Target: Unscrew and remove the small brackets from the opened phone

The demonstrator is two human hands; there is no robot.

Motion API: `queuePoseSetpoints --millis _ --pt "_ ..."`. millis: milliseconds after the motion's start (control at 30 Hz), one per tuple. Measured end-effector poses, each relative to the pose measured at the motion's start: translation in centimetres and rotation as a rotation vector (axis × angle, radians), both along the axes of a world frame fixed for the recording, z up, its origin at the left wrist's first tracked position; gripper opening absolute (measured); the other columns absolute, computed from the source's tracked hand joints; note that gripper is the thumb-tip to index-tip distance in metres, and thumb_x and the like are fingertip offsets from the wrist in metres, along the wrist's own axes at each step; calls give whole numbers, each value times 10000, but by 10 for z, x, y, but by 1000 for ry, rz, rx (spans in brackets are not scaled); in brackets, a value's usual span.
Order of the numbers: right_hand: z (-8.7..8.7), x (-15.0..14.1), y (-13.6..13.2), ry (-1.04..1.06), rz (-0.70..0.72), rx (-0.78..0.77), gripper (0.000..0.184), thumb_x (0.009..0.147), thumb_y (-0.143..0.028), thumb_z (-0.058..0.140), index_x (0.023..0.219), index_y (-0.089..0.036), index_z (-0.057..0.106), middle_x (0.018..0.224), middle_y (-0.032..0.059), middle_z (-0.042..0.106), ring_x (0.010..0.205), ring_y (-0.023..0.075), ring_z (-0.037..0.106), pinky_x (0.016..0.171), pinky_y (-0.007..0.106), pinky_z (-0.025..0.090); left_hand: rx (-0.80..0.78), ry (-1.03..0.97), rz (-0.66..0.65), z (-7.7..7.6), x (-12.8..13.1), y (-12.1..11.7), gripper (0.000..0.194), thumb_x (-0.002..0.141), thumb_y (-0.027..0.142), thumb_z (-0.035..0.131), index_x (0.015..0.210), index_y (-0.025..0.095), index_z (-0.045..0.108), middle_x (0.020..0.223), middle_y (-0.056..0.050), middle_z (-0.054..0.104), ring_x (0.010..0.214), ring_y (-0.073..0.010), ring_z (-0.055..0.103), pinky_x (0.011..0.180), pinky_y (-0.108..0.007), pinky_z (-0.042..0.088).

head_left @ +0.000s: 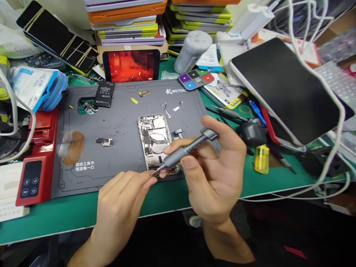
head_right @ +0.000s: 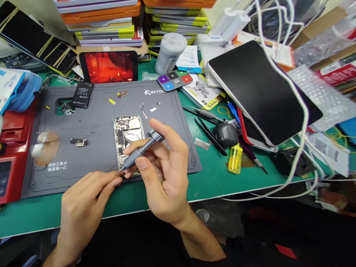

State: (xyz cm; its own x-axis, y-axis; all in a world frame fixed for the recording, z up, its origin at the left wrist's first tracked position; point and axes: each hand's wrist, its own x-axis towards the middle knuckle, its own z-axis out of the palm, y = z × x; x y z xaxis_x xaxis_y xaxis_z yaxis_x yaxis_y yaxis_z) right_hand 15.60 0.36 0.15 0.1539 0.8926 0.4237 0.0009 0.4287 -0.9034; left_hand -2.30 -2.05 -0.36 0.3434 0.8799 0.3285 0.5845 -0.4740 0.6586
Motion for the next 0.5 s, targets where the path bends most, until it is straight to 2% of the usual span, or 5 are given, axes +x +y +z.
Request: queuePoseSetpoints --millis 300,500 --pt "-1 0 -2 38 -26 -25 523 1069 -151 630 1549 -347 555 1130 22 827 731 158 789 589 292 716 5 -15 -7 1 0 0 135 1095 142 662 1184 214 734 1039 11 827 856 -131 736 801 -283 540" --pt "-4 -1 0 70 -8 7 543 1065 -126 615 1556 -347 548 1148 27 833 698 163 787 604 323 731 39 1 4 0 1 1 108 1102 157 650 1148 200 737 1007 -2 827 824 -138 742 778 -289 547"
